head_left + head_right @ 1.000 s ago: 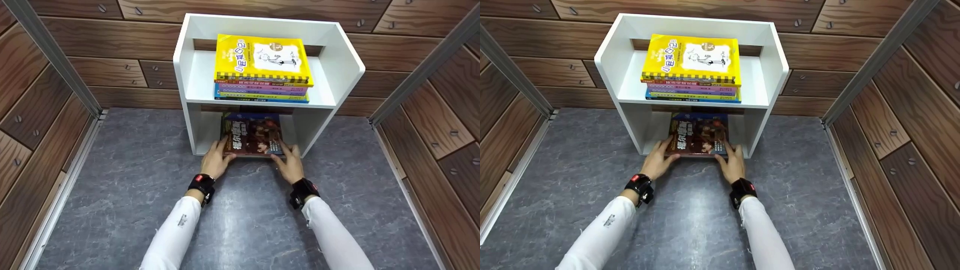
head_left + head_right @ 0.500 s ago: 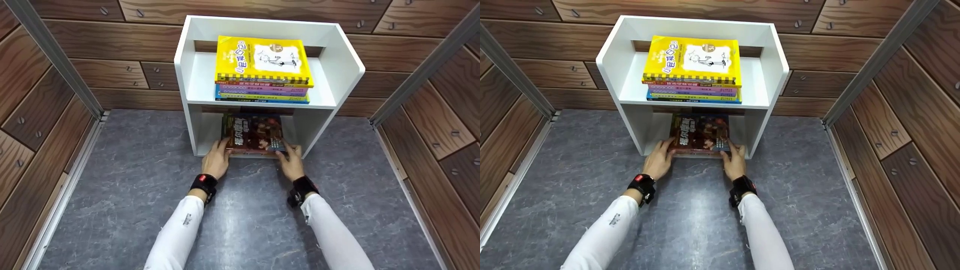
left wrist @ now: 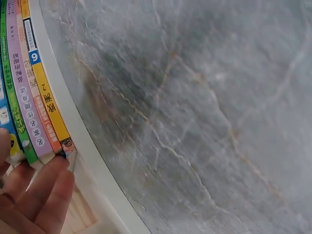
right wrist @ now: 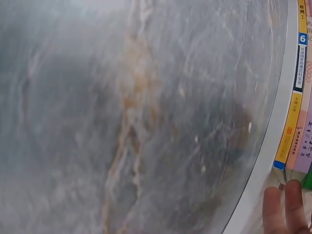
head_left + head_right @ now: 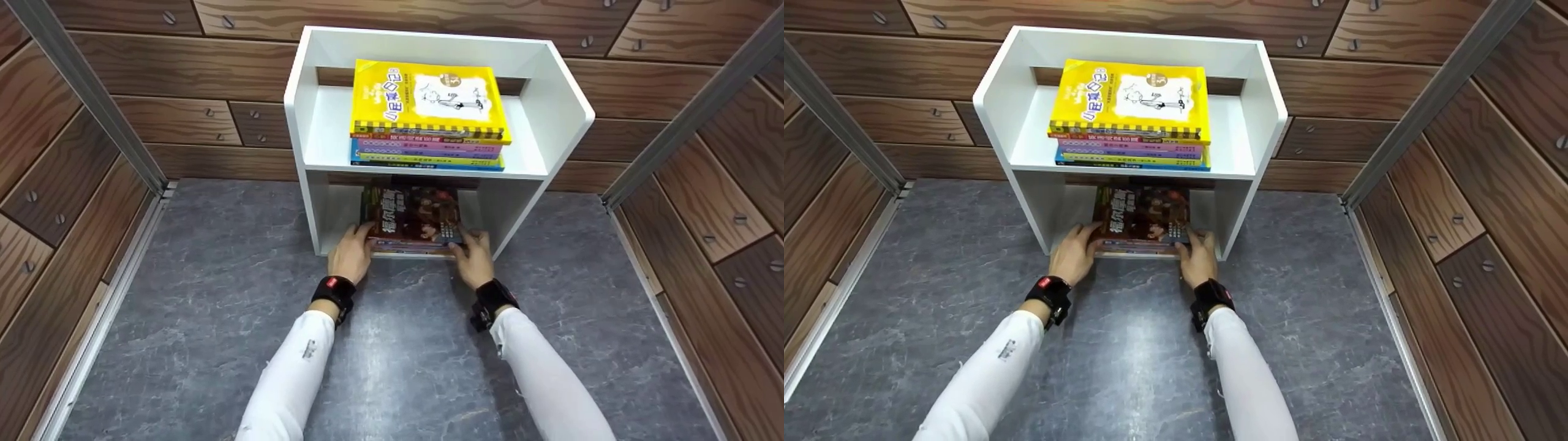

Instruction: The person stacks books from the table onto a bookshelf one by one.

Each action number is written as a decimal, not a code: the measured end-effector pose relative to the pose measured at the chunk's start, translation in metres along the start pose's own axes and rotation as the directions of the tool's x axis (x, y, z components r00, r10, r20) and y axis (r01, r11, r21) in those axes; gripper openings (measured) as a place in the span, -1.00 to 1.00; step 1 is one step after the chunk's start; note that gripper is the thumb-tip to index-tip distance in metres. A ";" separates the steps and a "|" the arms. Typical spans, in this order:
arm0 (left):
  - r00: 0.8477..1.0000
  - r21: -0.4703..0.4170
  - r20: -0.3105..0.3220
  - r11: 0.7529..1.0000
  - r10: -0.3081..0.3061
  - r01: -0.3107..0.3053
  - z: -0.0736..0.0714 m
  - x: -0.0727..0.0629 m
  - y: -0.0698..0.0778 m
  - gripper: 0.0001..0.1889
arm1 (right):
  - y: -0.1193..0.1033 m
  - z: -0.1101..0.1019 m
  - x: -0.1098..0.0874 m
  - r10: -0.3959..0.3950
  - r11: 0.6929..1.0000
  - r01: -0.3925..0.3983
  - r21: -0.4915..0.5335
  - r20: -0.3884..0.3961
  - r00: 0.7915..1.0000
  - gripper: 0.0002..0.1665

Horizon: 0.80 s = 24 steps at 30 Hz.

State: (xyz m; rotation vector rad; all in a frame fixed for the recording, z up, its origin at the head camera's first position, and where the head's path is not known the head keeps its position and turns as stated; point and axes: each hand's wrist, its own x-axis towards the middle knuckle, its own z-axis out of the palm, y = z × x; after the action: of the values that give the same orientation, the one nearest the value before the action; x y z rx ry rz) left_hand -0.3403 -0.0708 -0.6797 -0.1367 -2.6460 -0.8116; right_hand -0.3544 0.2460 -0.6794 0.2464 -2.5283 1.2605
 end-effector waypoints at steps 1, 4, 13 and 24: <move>1.000 0.003 0.001 1.000 0.000 0.000 0.000 0.001 0.000 -0.56 | -0.002 -0.001 0.001 -0.005 1.000 0.005 -0.011 0.002 1.000 -0.33; 1.000 0.011 -0.001 1.000 0.003 -0.003 0.000 0.002 -0.001 -0.57 | -0.008 -0.003 0.002 -0.022 0.997 0.024 -0.072 0.017 1.000 -0.35; 1.000 0.017 -0.008 0.999 0.030 -0.030 0.001 0.000 -0.004 -0.58 | -0.005 -0.002 0.007 -0.098 0.966 0.107 -0.237 0.050 0.994 -0.39; 1.000 0.050 -0.008 0.998 0.027 -0.027 0.005 0.003 -0.001 -0.59 | 0.002 0.000 0.006 -0.164 0.947 0.157 -0.281 0.001 0.987 -0.43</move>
State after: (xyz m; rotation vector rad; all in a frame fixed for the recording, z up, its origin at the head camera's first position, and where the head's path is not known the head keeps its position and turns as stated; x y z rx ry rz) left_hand -0.3446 -0.0687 -0.6832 -0.1551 -2.6477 -0.7348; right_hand -0.3603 0.2472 -0.6788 0.3618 -2.5687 0.8275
